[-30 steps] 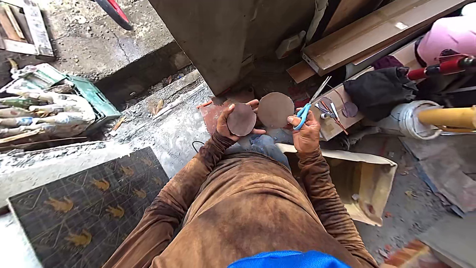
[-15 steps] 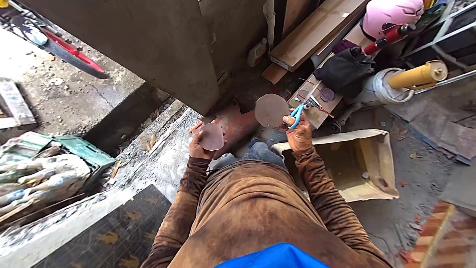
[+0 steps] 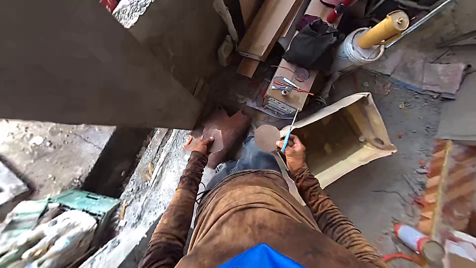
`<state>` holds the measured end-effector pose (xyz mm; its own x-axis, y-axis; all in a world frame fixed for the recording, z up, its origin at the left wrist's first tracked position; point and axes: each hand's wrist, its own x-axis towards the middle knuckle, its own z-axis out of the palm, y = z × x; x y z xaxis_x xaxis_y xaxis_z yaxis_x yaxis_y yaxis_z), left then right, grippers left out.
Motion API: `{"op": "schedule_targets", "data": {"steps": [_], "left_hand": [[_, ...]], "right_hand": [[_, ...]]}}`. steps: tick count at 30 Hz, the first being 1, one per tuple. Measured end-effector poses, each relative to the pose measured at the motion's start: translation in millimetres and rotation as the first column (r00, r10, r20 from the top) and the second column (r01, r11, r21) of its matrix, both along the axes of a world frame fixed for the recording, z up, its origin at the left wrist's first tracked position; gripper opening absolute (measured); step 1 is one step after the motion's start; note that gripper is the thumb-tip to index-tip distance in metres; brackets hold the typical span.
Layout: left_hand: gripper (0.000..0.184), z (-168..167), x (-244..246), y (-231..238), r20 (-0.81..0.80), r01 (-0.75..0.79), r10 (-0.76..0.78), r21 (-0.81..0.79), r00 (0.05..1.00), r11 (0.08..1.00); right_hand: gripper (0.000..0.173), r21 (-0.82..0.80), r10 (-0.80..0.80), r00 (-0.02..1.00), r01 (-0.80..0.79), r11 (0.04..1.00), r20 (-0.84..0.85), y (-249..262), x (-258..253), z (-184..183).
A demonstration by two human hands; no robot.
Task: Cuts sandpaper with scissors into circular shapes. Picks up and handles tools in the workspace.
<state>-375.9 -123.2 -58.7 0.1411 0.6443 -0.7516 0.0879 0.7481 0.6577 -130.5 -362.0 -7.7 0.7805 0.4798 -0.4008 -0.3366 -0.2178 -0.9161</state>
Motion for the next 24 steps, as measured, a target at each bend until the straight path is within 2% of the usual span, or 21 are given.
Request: {"op": "schedule_targets", "data": {"steps": [3,7,11,14,17,19,21,22,24], "left_hand": [[0.035,-1.3,47.5,7.9,-0.026,0.038,-0.039,-0.046,0.999,0.998],[0.027,0.5,133.2,28.4,-0.143,0.29,-0.297,-0.072,0.944,0.954],[0.017,-14.4,245.5,45.6,-0.211,0.466,-0.47,-0.07,0.857,0.882],[0.02,-33.0,331.6,49.7,-0.176,0.562,-0.563,-0.063,0.807,0.825],[0.023,-50.5,423.8,51.1,-0.096,0.586,-0.587,-0.041,0.804,0.809],[0.042,-57.4,475.8,51.9,-0.04,0.594,-0.593,-0.006,0.804,0.805],[0.054,-65.9,506.7,52.3,-0.073,0.591,-0.586,0.06,0.807,0.805],[0.053,-69.4,515.5,52.5,-0.108,0.58,-0.571,0.104,0.814,0.808],[0.039,-71.2,515.2,50.7,-0.129,0.585,-0.57,0.18,0.811,0.791]], "right_hand": [[0.052,-0.046,-0.111,0.993,0.109,0.993,-0.038,-17.8,24.3,-17.4],[0.051,-0.099,-0.277,0.959,0.27,0.958,-0.064,-39.9,59.4,-44.6],[0.052,-0.187,-0.419,0.907,0.404,0.895,-0.047,-65.1,79.5,-55.4],[0.053,-0.243,-0.494,0.869,0.472,0.847,-0.035,-91.8,80.1,-61.1],[0.051,-0.305,-0.548,0.836,0.517,0.8,-0.019,-113.8,83.1,-61.8],[0.051,-0.328,-0.567,0.823,0.532,0.781,-0.015,-121.6,90.9,-59.0],[0.052,-0.343,-0.555,0.832,0.519,0.783,-0.01,-122.1,101.6,-55.0],[0.053,-0.338,-0.542,0.84,0.509,0.792,-0.005,-117.6,110.3,-53.2],[0.056,-0.304,-0.502,0.864,0.472,0.827,-0.025,-103.5,128.6,-48.5]]}}
